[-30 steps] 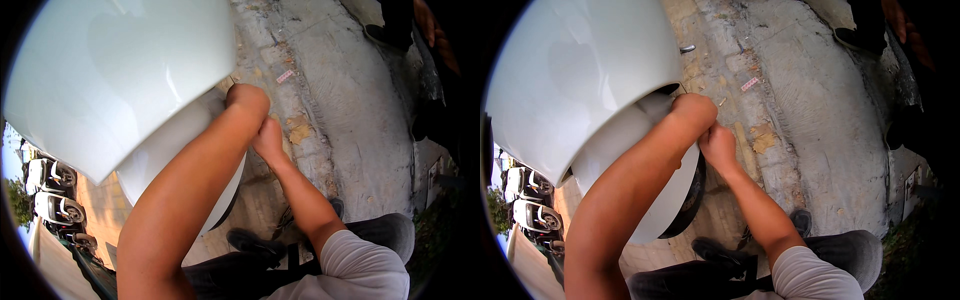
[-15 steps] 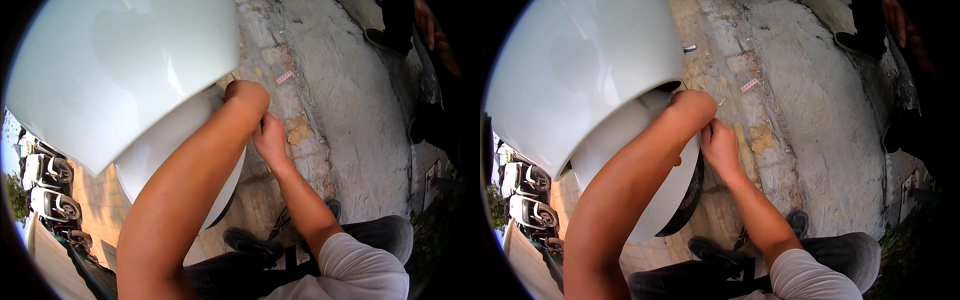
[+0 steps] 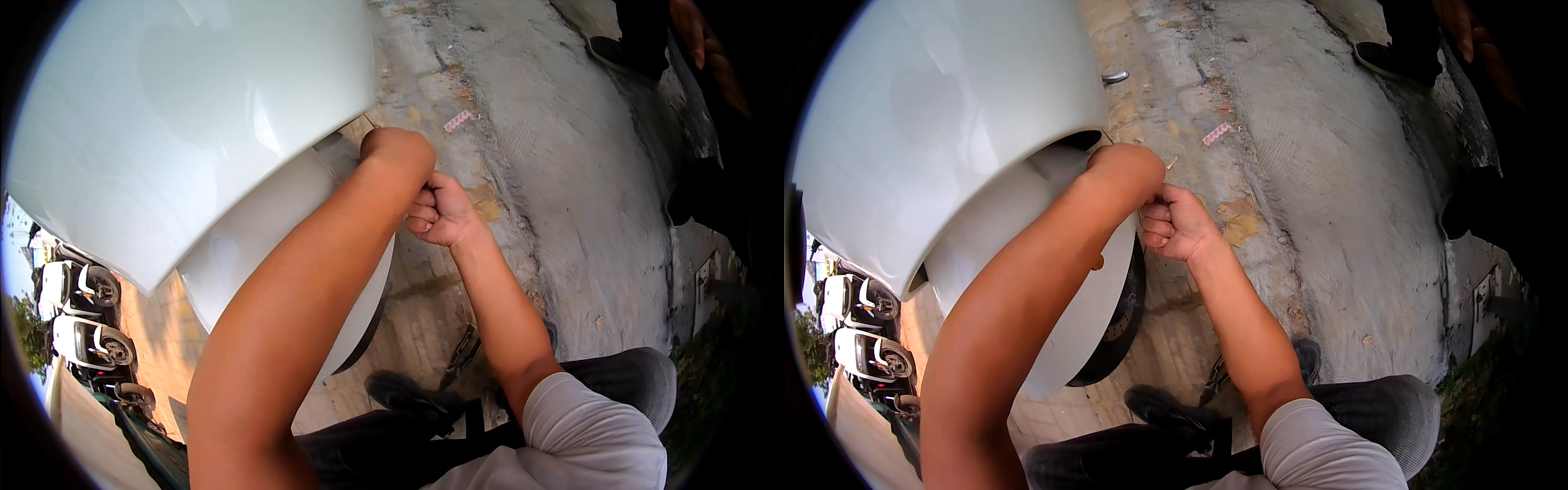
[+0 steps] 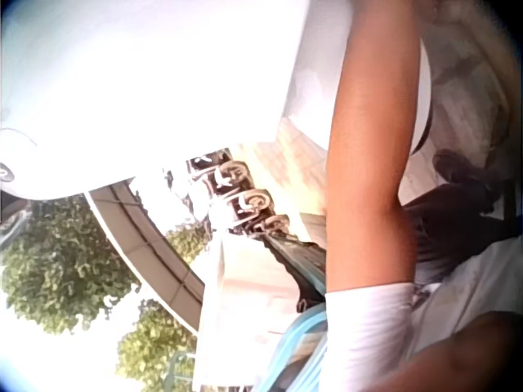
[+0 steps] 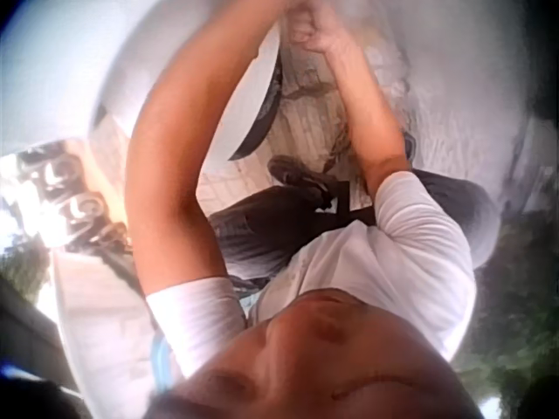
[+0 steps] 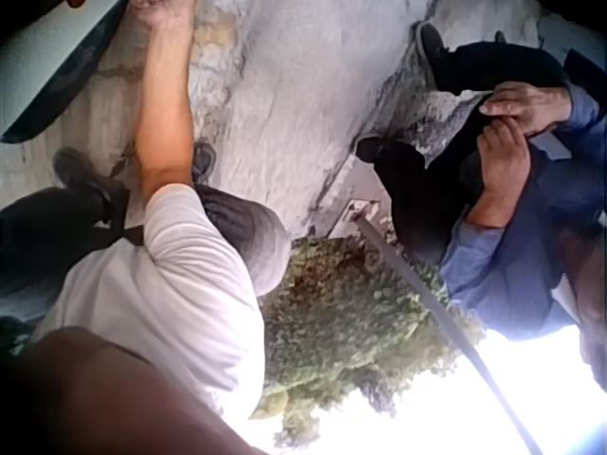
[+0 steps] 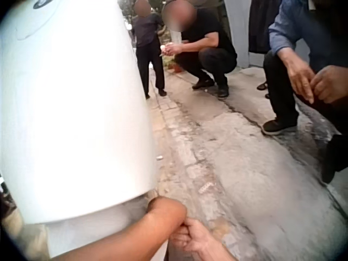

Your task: The person bends a metal wire using pliers, then inserts the wire into the rear fender of a white scooter and manipulates it to secure the fender. The person remains crouched near the scooter throughout the task.

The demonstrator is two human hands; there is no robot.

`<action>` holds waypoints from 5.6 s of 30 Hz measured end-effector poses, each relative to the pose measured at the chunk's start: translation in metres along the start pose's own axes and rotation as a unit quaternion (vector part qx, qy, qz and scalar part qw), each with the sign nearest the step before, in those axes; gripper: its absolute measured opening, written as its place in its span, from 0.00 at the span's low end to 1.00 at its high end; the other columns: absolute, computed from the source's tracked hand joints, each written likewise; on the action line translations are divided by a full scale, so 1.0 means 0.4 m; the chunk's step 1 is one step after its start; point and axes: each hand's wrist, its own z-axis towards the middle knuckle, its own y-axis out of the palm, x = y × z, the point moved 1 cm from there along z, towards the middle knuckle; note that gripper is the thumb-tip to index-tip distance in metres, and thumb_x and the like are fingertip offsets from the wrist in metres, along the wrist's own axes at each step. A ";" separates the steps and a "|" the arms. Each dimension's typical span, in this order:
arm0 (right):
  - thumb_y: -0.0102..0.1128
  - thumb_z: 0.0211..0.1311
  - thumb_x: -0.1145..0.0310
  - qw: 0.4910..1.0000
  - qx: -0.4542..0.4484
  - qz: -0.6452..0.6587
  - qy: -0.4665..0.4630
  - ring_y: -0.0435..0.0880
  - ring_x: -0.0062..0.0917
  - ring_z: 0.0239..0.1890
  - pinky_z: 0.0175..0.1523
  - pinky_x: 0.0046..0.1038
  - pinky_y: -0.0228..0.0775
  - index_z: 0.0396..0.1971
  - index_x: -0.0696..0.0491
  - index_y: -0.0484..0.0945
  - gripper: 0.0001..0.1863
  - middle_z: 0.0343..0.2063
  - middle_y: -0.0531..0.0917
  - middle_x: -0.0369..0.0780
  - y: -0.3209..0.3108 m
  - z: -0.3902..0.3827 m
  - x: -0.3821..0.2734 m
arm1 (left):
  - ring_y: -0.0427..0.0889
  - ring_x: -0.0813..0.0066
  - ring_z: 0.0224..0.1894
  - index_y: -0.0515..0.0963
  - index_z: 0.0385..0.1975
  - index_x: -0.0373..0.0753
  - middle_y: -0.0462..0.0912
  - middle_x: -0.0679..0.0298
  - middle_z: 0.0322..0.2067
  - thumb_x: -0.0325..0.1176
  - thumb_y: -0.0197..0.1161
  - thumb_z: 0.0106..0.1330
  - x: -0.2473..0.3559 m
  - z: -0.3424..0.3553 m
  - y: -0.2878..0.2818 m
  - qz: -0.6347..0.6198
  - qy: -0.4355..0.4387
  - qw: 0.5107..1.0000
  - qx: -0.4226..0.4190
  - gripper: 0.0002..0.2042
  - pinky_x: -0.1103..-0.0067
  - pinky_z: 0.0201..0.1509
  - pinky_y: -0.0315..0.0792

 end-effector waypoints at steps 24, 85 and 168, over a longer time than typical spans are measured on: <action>0.48 0.67 0.63 0.869 0.179 -0.383 -0.255 0.69 0.30 0.12 0.20 0.31 0.61 0.26 0.56 0.75 0.14 0.13 0.74 0.39 0.022 0.001 0.023 | 0.86 0.58 0.43 0.85 0.38 0.41 0.86 0.56 0.40 0.31 0.65 0.56 0.012 0.014 -0.007 0.047 -0.014 0.999 -0.014 0.11 0.65 0.42 0.80; 0.50 0.65 0.65 0.911 0.118 -0.336 -0.209 0.75 0.33 0.16 0.23 0.36 0.66 0.27 0.57 0.76 0.12 0.16 0.77 0.42 -0.005 0.028 0.009 | 0.84 0.62 0.48 0.85 0.42 0.41 0.84 0.58 0.45 0.31 0.62 0.60 0.000 0.003 0.009 0.026 -0.038 0.999 0.009 0.11 0.64 0.44 0.80; 0.56 0.63 0.68 0.815 0.258 -0.330 -0.401 0.81 0.26 0.26 0.30 0.31 0.72 0.38 0.56 0.79 0.09 0.26 0.83 0.36 0.013 0.047 0.101 | 0.69 0.45 0.63 0.59 0.63 0.21 0.69 0.33 0.58 0.40 0.61 0.61 0.182 -0.033 0.131 -0.613 -0.138 0.579 0.519 0.35 0.69 0.65 0.63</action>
